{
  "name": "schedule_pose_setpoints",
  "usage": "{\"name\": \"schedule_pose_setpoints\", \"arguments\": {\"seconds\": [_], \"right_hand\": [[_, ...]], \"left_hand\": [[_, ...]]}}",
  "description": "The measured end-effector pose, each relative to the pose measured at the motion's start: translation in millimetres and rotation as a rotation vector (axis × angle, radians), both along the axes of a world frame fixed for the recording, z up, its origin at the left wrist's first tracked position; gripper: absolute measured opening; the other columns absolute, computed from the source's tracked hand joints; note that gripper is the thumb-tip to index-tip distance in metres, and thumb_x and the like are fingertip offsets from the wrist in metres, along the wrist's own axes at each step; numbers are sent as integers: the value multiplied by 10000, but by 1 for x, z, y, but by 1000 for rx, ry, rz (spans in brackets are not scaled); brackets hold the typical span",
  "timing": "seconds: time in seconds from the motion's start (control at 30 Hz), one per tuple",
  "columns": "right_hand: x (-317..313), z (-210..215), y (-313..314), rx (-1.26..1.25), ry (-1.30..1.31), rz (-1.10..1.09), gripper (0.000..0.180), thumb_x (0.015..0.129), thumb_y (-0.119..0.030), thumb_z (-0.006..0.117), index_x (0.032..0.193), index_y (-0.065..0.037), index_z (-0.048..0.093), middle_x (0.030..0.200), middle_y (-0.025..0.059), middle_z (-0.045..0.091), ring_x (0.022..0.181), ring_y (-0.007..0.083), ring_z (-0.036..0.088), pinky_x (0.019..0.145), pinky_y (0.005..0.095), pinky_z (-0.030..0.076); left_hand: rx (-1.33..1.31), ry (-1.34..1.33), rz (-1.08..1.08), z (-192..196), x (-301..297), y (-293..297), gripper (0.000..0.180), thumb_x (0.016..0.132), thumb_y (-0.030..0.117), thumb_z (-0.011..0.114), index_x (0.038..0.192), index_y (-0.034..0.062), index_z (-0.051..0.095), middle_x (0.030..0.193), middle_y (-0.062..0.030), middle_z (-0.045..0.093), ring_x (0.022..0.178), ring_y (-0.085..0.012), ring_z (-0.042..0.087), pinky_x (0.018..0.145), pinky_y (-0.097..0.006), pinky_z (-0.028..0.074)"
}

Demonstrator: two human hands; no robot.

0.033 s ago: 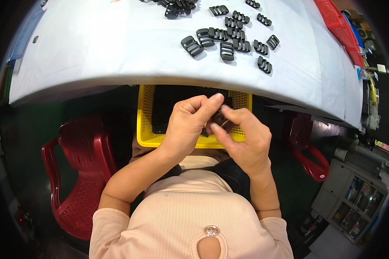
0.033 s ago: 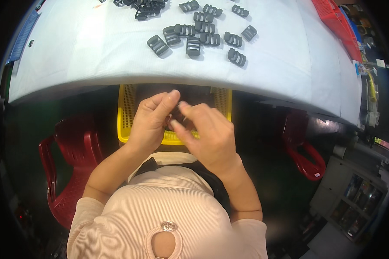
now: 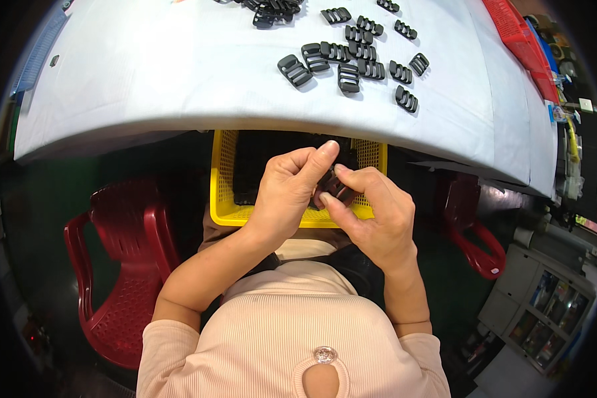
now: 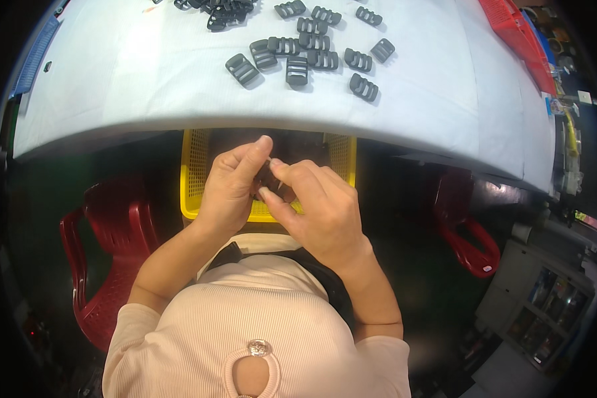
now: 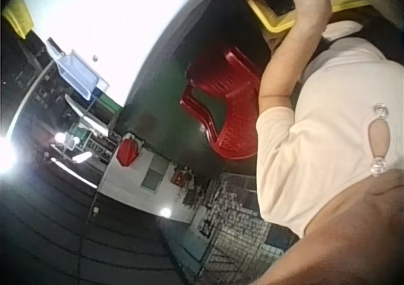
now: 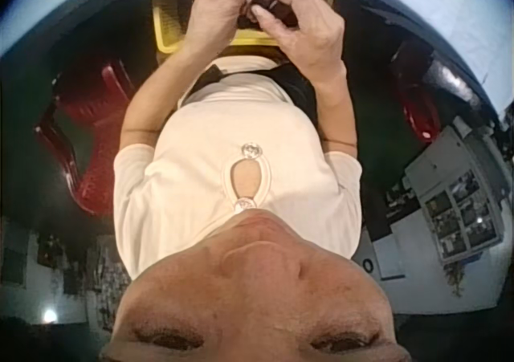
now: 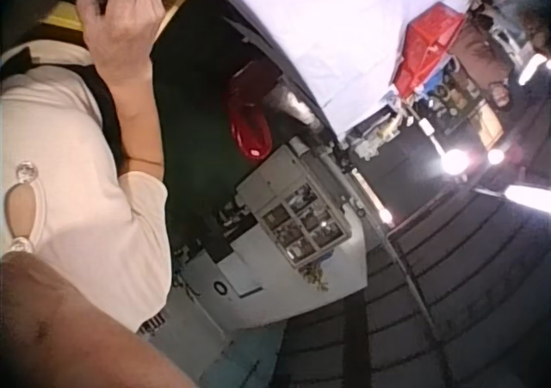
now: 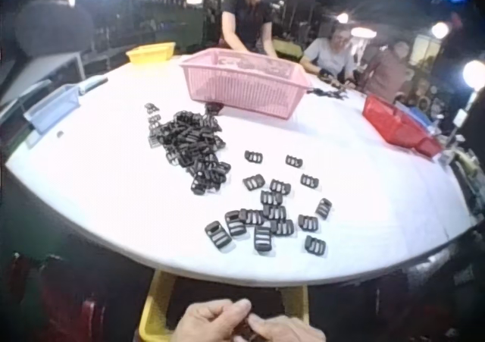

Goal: The person sorts black plastic buckles on a white table, picking them up and placing them into a yellow basket. The person repeatedly gathers buckles from the table surface and transfers them into the basket, occasionally adjusting the pile.

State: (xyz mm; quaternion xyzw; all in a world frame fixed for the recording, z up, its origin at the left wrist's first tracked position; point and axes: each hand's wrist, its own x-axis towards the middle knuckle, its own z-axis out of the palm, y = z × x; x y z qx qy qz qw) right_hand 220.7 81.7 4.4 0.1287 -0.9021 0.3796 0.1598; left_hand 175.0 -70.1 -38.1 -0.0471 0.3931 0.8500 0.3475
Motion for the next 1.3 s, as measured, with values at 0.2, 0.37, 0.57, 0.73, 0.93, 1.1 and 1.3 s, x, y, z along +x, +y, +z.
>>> {"name": "schedule_pose_setpoints", "arguments": {"seconds": [0.2, 0.37, 0.57, 0.73, 0.93, 1.1, 1.3], "right_hand": [[-4, 5, 18, -699, -504, -16, 356, 839, 31, 701, 1189, 7, 640, 990, 45, 655, 836, 101, 634, 763, 242, 513], [0, -4, 10, -975, -531, -62, 414, 878, 55, 657, 1283, 27, 577, 1089, 63, 648, 965, 109, 613, 848, 248, 510], [0, -11, -6, -876, -427, -149, 396, 887, 54, 646, 1276, 21, 581, 1063, 67, 658, 945, 101, 618, 831, 244, 521], [0, -10, -9, -893, -431, -205, 303, 897, 27, 650, 1197, 24, 610, 978, 54, 671, 869, 81, 622, 786, 224, 509], [-2, -21, -13, -911, -351, -359, 172, 922, -37, 648, 1083, 18, 627, 834, 26, 668, 770, 40, 594, 673, 180, 460], [-1, -22, -17, -799, -405, -321, 307, 916, 3, 626, 1220, 11, 582, 920, 33, 635, 773, 53, 577, 698, 197, 487], [6, -21, -17, -871, -426, -219, 390, 923, 29, 590, 1307, 3, 528, 925, 34, 626, 813, 81, 619, 759, 211, 513]], "left_hand": [[-113, 70, 18, 7, -2, -3, 217, 949, 236, 659, 913, 24, 690, 770, -13, 657, 644, -48, 592, 607, -196, 507], [-111, -63, 57, 7, -4, -1, 226, 946, 236, 662, 921, 13, 693, 807, -40, 685, 633, -70, 616, 605, -210, 531], [-134, -52, 134, 8, 0, 3, 219, 941, 225, 669, 931, 7, 693, 865, -54, 703, 663, -82, 635, 647, -223, 546], [-169, 16, 179, 11, 5, 7, 198, 945, 189, 663, 961, -7, 685, 853, -46, 691, 697, -86, 645, 678, -219, 538], [-159, 127, 206, 3, 28, 20, 141, 941, 113, 656, 979, -22, 670, 857, -45, 676, 724, -89, 644, 679, -213, 528], [-202, 74, 236, 0, 14, 17, 166, 953, 142, 644, 958, -21, 669, 844, -39, 675, 708, -85, 632, 670, -210, 519], [-204, 56, 165, 2, 7, 12, 191, 959, 168, 639, 941, -19, 673, 829, -38, 671, 688, -77, 617, 672, -214, 514]]}}
